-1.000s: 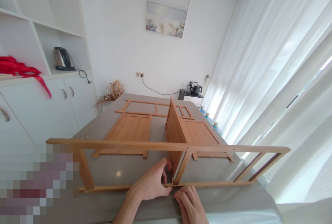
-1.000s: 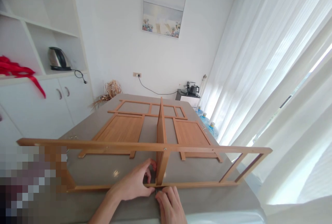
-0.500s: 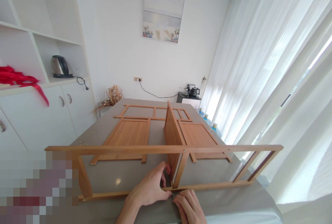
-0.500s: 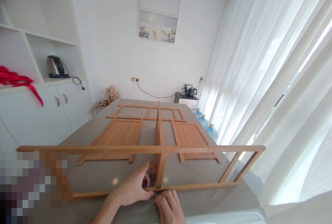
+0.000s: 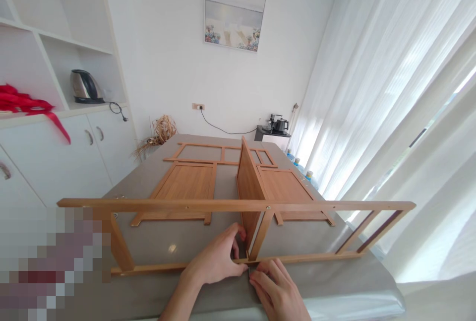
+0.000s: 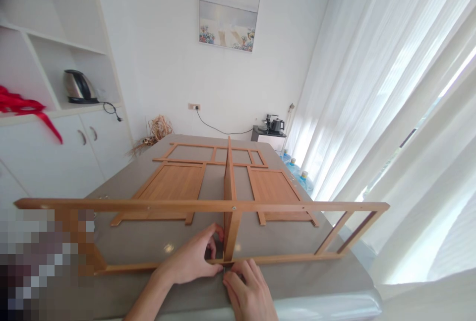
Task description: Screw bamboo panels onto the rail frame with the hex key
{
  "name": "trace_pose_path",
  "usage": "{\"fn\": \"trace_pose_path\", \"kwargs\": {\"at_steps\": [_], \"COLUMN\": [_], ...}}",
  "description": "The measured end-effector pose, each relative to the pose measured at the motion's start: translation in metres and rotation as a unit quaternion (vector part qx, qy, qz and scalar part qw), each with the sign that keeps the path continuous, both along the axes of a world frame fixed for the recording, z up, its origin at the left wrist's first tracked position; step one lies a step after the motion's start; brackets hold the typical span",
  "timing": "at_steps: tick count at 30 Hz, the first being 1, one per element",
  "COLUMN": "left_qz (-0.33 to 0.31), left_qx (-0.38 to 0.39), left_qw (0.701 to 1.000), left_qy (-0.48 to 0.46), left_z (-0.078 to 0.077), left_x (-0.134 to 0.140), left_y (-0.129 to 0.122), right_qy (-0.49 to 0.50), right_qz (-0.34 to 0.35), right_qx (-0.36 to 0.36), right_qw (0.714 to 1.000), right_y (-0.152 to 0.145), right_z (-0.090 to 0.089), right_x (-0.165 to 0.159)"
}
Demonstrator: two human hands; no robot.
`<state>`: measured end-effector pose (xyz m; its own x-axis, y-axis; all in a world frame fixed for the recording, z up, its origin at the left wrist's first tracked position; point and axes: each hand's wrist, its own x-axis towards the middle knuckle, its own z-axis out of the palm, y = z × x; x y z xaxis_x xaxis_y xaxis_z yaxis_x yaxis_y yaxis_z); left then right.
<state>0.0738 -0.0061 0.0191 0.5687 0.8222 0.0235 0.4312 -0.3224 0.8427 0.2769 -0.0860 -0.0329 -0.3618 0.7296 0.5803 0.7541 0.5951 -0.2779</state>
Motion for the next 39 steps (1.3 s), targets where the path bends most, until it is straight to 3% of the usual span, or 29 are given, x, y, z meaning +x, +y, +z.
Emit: {"fn": "trace_pose_path", "kwargs": {"at_steps": [5, 11, 23, 29, 39], "left_qz": [-0.002, -0.004, -0.006, -0.008, -0.006], "left_qx": [0.001, 0.008, 0.01, 0.017, 0.015], "left_qw": [1.0, 1.0, 1.0, 1.0, 1.0], "left_qy": [-0.008, -0.019, -0.01, -0.008, -0.002], "left_z": [-0.003, -0.007, -0.003, -0.004, -0.007], "left_x": [-0.001, -0.002, -0.003, -0.002, -0.002], "left_y": [0.0, 0.001, 0.0, 0.0, 0.002], "right_qy": [-0.011, -0.049, -0.045, -0.069, -0.051], "right_qz": [-0.062, -0.046, -0.006, -0.03, -0.058], "right_qx": [-0.012, -0.026, -0.07, -0.085, -0.045], "right_qw": [0.998, 0.997, 0.997, 0.994, 0.996], "right_y": [-0.009, -0.012, -0.015, -0.022, -0.018], "right_z": [0.019, 0.029, 0.026, 0.031, 0.033], "right_x": [-0.008, -0.012, 0.0, 0.001, -0.005]}}
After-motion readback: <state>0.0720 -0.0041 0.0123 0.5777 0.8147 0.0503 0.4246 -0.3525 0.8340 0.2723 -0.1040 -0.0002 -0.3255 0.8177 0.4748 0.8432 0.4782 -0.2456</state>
